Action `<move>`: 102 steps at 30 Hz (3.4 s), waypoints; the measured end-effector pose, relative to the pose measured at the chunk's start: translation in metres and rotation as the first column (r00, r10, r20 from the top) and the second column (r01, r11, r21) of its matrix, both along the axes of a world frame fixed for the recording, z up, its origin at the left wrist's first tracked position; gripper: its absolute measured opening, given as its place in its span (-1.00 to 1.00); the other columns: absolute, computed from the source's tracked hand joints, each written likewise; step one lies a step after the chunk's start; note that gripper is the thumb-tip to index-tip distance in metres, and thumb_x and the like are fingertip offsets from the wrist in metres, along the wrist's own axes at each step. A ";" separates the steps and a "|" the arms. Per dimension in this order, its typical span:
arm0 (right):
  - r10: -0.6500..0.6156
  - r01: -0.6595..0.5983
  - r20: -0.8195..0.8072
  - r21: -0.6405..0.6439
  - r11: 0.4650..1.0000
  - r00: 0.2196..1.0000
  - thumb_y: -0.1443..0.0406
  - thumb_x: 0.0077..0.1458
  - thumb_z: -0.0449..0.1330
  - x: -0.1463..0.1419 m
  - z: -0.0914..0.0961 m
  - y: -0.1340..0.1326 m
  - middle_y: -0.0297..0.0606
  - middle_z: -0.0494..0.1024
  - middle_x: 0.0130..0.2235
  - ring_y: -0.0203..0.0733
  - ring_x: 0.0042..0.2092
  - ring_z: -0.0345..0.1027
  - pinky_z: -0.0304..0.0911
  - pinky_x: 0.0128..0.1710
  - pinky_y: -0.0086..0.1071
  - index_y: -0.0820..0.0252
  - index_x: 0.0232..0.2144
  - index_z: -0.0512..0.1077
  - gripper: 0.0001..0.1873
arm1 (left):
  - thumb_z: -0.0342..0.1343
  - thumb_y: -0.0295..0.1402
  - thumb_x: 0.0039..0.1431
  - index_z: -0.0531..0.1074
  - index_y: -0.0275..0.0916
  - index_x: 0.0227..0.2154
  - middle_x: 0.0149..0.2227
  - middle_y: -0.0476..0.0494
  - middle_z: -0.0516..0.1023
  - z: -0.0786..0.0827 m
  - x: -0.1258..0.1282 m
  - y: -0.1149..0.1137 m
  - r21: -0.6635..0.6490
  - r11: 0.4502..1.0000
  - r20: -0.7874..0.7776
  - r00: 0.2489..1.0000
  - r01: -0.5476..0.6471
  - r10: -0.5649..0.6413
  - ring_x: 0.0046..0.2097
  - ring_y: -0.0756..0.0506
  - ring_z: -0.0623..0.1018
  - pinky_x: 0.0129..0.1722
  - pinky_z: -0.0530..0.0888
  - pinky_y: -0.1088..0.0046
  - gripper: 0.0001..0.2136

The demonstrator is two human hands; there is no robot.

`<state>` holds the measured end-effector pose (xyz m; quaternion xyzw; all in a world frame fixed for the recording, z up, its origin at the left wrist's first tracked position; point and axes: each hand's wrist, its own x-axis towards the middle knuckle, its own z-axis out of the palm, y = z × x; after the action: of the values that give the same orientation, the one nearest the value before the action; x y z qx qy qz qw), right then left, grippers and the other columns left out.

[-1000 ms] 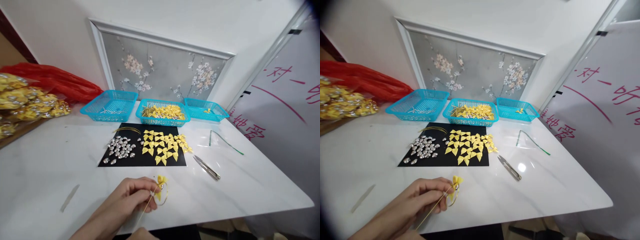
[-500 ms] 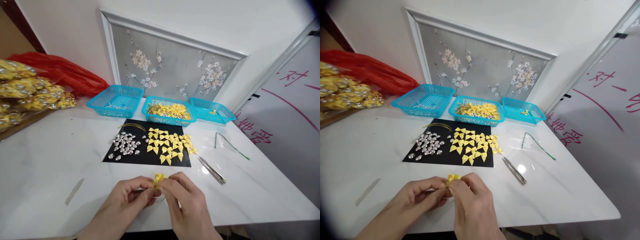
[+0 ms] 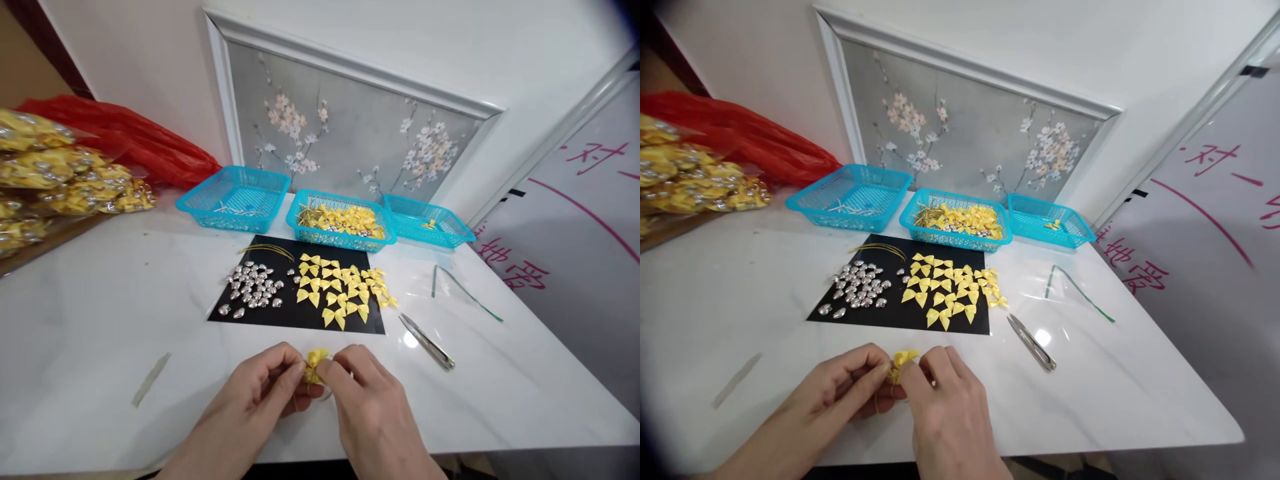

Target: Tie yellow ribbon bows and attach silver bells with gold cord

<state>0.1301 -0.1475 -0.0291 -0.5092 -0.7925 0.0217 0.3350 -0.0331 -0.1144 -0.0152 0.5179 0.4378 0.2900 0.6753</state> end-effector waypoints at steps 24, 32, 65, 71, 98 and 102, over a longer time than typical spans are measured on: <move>-0.307 -0.252 -0.947 -0.276 0.928 -0.095 0.17 0.08 0.25 0.009 -0.002 0.021 -0.45 0.28 -0.45 -0.34 -0.39 0.28 0.20 -0.51 -0.55 0.05 -0.35 0.30 -0.81 | 0.24 -0.23 0.03 0.46 -0.26 -0.56 -0.48 -0.05 0.53 0.003 0.001 -0.003 -0.080 0.985 0.089 0.983 -0.155 0.162 -0.37 -0.04 0.45 -0.29 0.39 0.48 -0.79; -0.330 -0.246 -0.944 -0.314 0.917 -0.025 0.18 0.12 0.23 0.024 -0.016 0.020 -0.49 0.22 -0.48 -0.42 -0.54 0.09 0.19 -0.52 -0.51 0.05 -0.31 0.30 -0.83 | 0.23 -0.32 0.11 0.48 -0.24 -0.48 -0.29 -0.05 0.55 -0.009 -0.002 -0.003 -0.315 0.943 0.338 0.915 -0.111 0.221 -0.08 -0.07 0.50 0.02 0.38 0.40 -0.87; -0.294 -0.057 -0.862 -0.347 0.936 0.413 0.15 0.25 0.07 0.041 -0.001 -0.025 -0.44 0.20 -0.50 -0.39 -0.56 0.07 0.17 -0.57 -0.46 0.15 -0.38 0.35 -0.77 | 0.24 -0.31 0.03 0.20 -0.22 -0.63 -0.58 0.09 0.45 -0.013 0.020 0.008 0.099 0.968 0.078 0.971 -0.232 0.225 -0.50 0.06 0.38 -0.45 0.33 0.58 -0.68; -0.347 -0.002 -0.798 -0.400 0.917 0.492 0.13 0.25 0.04 0.057 -0.012 -0.032 -0.44 0.20 -0.56 -0.34 -0.56 0.14 0.18 -0.54 -0.44 0.14 -0.39 0.32 -0.75 | 0.25 -0.28 0.03 0.18 -0.21 -0.62 -0.53 0.09 0.45 -0.013 0.002 0.015 0.183 0.933 -0.008 0.948 -0.310 0.317 -0.48 0.06 0.39 -0.45 0.32 0.58 -0.67; -0.052 -0.054 -0.403 -0.247 0.968 0.914 0.30 0.28 -0.08 0.064 0.007 -0.019 -0.25 0.40 -0.37 -0.23 -0.39 0.33 0.27 -0.39 -0.42 0.12 -0.31 0.35 -0.79 | 0.23 -0.33 0.03 0.54 0.00 -0.43 -0.39 0.10 0.61 0.010 0.016 -0.012 0.669 0.730 -0.245 0.887 -0.138 0.391 -0.38 -0.01 0.57 -0.38 0.49 0.63 -0.95; 0.044 -0.240 -0.526 -0.310 0.920 0.849 0.20 0.30 -0.09 0.034 0.009 -0.028 -0.22 0.46 -0.34 -0.22 -0.39 0.36 0.29 -0.38 -0.41 0.13 -0.15 0.42 -0.69 | 0.22 -0.34 0.06 0.49 -0.01 -0.45 -0.42 0.12 0.58 0.008 0.015 -0.014 0.740 0.663 -0.254 0.866 -0.111 0.430 -0.40 -0.01 0.54 -0.40 0.45 0.61 -0.95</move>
<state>0.1638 -0.1752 -0.0204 -0.4772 -0.6936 0.3267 0.4294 -0.0176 -0.1283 -0.0074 0.7109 0.4980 0.4191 0.2663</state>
